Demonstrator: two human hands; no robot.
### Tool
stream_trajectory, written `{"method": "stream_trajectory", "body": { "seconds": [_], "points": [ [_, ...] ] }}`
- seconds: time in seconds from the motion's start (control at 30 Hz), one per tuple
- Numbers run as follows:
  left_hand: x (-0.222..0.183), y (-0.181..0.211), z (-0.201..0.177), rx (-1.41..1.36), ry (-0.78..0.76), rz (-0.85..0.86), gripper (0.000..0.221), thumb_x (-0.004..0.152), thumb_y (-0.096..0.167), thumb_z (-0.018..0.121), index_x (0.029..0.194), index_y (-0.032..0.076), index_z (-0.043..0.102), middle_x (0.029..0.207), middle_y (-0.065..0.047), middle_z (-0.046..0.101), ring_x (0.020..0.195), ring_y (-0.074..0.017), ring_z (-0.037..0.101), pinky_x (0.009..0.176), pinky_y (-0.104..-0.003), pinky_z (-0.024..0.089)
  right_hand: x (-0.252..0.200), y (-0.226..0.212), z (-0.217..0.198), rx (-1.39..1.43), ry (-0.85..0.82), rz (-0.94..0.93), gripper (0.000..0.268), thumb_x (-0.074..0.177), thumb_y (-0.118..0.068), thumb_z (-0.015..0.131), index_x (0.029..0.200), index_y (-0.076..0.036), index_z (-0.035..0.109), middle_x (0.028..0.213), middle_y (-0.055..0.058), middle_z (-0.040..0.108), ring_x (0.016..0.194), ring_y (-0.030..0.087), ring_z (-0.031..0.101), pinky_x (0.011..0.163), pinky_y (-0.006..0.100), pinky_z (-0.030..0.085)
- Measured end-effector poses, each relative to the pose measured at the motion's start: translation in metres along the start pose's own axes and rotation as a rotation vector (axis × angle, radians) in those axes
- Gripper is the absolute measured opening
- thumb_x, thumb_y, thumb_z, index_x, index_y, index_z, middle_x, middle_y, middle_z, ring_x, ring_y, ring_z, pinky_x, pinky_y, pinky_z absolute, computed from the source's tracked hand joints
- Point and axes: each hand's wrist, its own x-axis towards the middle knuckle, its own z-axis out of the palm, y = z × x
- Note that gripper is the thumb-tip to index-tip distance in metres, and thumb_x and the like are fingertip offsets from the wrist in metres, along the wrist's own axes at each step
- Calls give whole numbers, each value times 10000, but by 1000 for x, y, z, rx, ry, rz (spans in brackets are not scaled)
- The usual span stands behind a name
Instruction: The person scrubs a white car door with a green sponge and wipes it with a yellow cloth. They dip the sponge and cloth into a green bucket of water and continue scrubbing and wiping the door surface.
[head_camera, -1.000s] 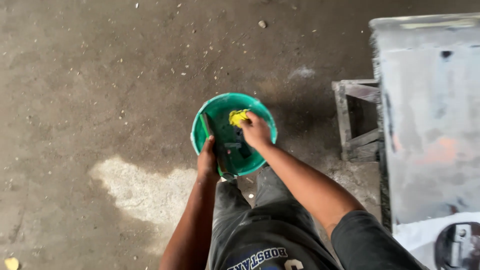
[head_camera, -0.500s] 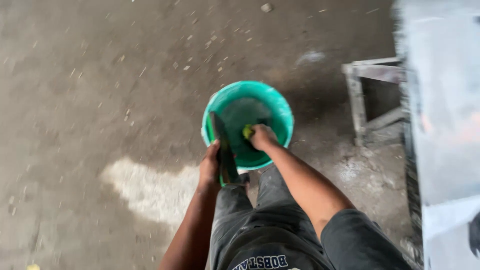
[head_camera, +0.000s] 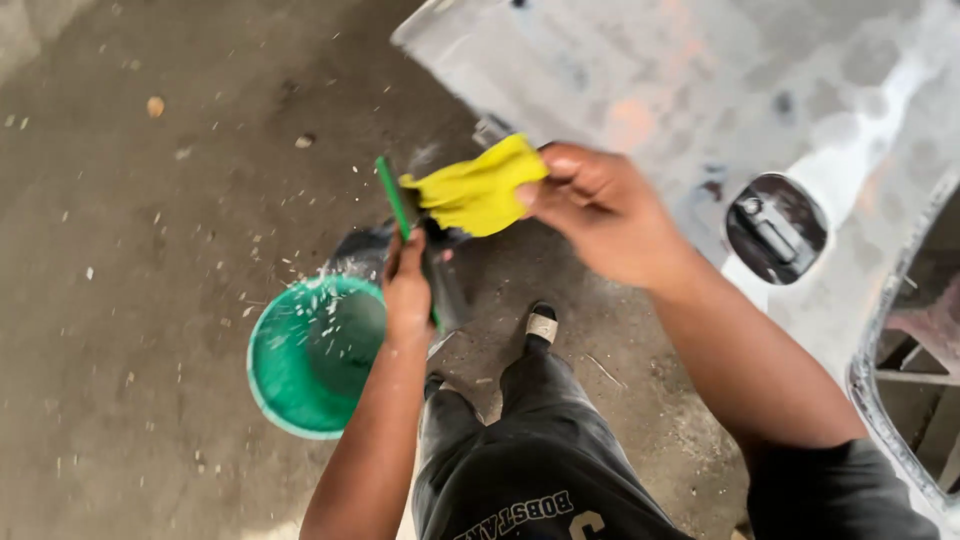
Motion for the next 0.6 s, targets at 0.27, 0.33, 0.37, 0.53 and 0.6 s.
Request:
{"method": "stream_trajectory", "body": {
  "seconds": [0.27,0.33,0.37,0.53,0.6],
  "points": [
    [23,-87,187,64,-315,-301,525,981,362,667,1395,58,560,938,-55,681,751,-193,711,595,-349,561,-56,112,-244,129,468,-4,105,1064,-24,595,1140,27,646,1053,32,709,969,123,662,893,274,534],
    [27,-105,204,110,-278,-353,559,927,373,687,1413,120,579,926,-27,688,738,-186,708,597,-340,560,-64,172,-299,76,579,100,110,1048,-27,609,1132,31,650,1033,22,704,943,120,651,852,268,521],
    [31,-115,208,137,-228,-407,555,915,397,684,1389,125,587,912,-47,700,744,-181,715,611,-341,570,-68,203,-323,-234,641,373,206,1080,-102,636,1177,79,650,1070,176,684,979,314,633,852,372,515],
    [42,-144,224,385,-38,-566,546,898,471,681,1304,107,657,842,-111,712,673,-203,655,580,-342,531,-54,345,-377,-883,543,639,730,933,-446,755,1419,49,527,1468,302,450,1288,414,485,1019,454,412],
    [49,-161,222,336,-38,-545,562,884,452,706,1287,65,647,852,-108,703,713,-202,681,577,-360,530,-26,349,-358,-864,523,837,1199,778,-769,691,1574,34,288,1660,260,181,1506,447,222,1220,475,243]
  ]
}}
